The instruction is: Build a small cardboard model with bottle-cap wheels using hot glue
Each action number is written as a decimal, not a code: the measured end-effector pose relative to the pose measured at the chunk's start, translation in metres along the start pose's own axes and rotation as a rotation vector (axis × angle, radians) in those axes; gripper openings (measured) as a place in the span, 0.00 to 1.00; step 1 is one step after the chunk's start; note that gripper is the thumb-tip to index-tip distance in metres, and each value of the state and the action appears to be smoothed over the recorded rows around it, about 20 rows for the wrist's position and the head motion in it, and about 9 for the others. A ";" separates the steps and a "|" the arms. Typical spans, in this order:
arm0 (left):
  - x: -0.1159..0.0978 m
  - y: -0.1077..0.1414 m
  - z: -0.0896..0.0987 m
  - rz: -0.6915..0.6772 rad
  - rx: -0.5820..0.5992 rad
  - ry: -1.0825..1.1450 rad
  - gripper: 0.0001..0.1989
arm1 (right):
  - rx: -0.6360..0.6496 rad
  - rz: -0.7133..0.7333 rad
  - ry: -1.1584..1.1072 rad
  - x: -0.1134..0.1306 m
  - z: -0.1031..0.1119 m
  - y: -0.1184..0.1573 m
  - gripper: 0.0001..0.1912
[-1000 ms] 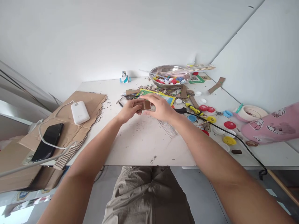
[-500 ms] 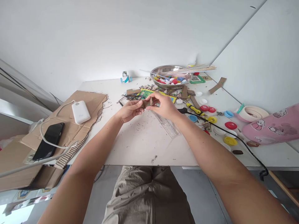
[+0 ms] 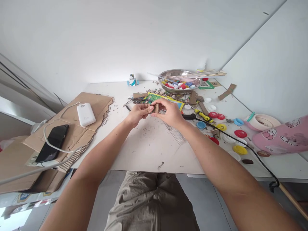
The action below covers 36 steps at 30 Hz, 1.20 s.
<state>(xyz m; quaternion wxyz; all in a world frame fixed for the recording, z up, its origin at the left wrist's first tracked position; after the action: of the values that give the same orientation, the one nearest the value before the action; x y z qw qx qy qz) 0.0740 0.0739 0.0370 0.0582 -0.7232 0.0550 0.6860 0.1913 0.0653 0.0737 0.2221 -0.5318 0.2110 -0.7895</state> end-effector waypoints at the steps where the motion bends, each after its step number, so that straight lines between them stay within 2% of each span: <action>1: -0.001 0.000 0.000 -0.005 0.007 -0.010 0.38 | -0.004 -0.007 -0.008 -0.001 0.001 0.000 0.18; 5: -0.002 -0.001 0.010 -0.024 0.070 -0.077 0.42 | -0.022 -0.081 -0.078 -0.011 0.004 -0.003 0.26; 8: -0.001 -0.007 0.020 -0.096 0.121 -0.160 0.44 | 0.036 -0.160 -0.086 -0.023 0.000 -0.003 0.30; 10: 0.003 -0.013 0.027 -0.133 0.107 -0.223 0.40 | 0.078 -0.206 -0.051 -0.032 -0.004 -0.001 0.30; 14: 0.017 -0.020 0.031 -0.121 0.061 -0.289 0.32 | 0.099 -0.222 0.027 -0.041 -0.007 0.003 0.24; 18: 0.022 -0.019 0.028 -0.095 0.056 -0.267 0.32 | 0.113 -0.195 0.126 -0.047 -0.010 0.006 0.15; 23: 0.024 -0.018 0.026 -0.074 0.071 -0.232 0.30 | 0.165 -0.113 0.209 -0.048 -0.019 0.010 0.20; 26: 0.025 -0.017 0.024 -0.074 0.061 -0.224 0.28 | 0.147 -0.130 0.211 -0.047 -0.018 0.011 0.24; 31: 0.022 -0.016 0.023 -0.094 0.025 -0.275 0.25 | 0.204 -0.234 0.190 -0.052 -0.017 0.013 0.17; 36: 0.021 -0.016 0.024 -0.096 -0.008 -0.326 0.23 | 0.181 -0.125 0.216 -0.045 -0.016 0.008 0.14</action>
<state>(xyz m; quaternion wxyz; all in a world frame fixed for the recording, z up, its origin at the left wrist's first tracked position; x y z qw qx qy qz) 0.0535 0.0936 0.0150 0.0961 -0.6043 0.0073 0.7909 0.1927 0.0864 0.0308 0.1956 -0.4338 0.1279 -0.8702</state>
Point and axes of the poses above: each hand's wrist, its own y-axis away from the middle knuckle, its own z-axis out of the back of the hand, x = y × z, the point moved 10 cm from there along -y, towards the middle knuckle, and after that the axes turned 15 degrees about -x, right-handed, at the moved point
